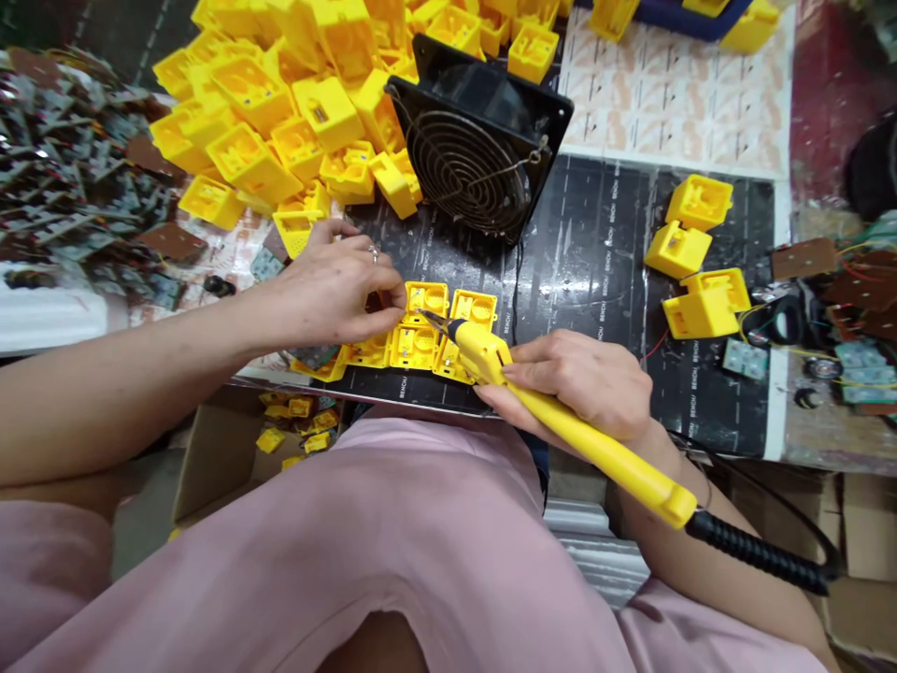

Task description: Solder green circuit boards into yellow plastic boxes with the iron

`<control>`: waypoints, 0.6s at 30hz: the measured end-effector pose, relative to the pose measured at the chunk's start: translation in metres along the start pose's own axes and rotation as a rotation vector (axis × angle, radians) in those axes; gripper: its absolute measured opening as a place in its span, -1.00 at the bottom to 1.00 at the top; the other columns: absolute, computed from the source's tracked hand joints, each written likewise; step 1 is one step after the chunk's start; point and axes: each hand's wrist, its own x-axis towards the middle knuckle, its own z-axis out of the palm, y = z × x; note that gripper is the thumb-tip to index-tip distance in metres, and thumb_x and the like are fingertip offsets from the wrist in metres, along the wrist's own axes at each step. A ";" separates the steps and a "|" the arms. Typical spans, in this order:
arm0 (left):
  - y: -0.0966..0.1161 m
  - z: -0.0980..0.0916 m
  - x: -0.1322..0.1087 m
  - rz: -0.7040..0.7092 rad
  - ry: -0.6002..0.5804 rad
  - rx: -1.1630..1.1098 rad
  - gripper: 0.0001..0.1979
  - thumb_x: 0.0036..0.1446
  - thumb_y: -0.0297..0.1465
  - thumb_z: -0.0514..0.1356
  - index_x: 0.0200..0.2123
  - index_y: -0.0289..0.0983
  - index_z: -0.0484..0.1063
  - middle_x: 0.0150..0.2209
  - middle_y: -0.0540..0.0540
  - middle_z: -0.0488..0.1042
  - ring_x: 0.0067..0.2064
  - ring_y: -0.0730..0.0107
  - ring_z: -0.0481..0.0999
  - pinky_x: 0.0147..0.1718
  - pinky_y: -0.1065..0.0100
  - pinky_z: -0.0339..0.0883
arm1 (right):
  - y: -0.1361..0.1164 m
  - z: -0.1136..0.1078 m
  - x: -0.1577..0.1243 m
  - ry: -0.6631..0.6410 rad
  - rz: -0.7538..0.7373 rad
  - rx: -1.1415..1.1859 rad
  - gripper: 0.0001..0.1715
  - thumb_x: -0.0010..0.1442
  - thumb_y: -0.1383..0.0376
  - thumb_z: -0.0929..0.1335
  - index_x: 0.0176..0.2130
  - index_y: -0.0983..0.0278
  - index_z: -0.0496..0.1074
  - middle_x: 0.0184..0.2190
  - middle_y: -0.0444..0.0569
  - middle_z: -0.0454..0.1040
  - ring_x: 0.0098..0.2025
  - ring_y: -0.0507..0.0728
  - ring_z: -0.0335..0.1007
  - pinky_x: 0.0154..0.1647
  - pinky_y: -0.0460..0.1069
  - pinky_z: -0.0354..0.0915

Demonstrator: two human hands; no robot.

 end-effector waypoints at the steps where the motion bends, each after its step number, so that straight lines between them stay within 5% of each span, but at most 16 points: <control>1: 0.000 0.001 0.001 -0.002 -0.008 0.001 -0.83 0.12 -0.35 0.19 -0.49 -0.21 0.51 -0.44 -0.02 0.51 -0.17 0.17 0.51 0.25 -0.06 0.13 | 0.001 0.000 0.001 -0.003 -0.011 0.006 -0.71 0.17 0.35 0.61 -0.26 0.17 0.47 -0.48 -0.19 0.60 -0.52 0.03 0.58 -0.65 -0.17 0.40; 14: 0.004 -0.003 0.024 -0.046 -0.138 0.014 -0.88 -0.01 -0.37 0.31 -0.54 -0.23 0.48 -0.53 0.02 0.37 -0.15 0.11 0.54 0.23 -0.08 0.20 | 0.010 -0.005 0.014 -0.159 -0.157 0.018 -0.78 0.25 0.38 0.56 -0.22 0.19 0.48 -0.41 -0.15 0.62 -0.42 0.03 0.59 -0.40 -0.09 0.55; 18: 0.006 -0.004 0.026 -0.064 -0.147 -0.009 -0.86 -0.02 -0.39 0.30 -0.57 -0.23 0.44 -0.55 0.04 0.33 -0.15 0.11 0.56 0.25 -0.07 0.19 | 0.011 -0.013 0.005 -0.154 0.009 0.010 -0.85 0.43 0.23 0.44 -0.25 0.16 0.52 -0.42 -0.09 0.60 -0.35 0.00 0.60 -0.29 -0.12 0.53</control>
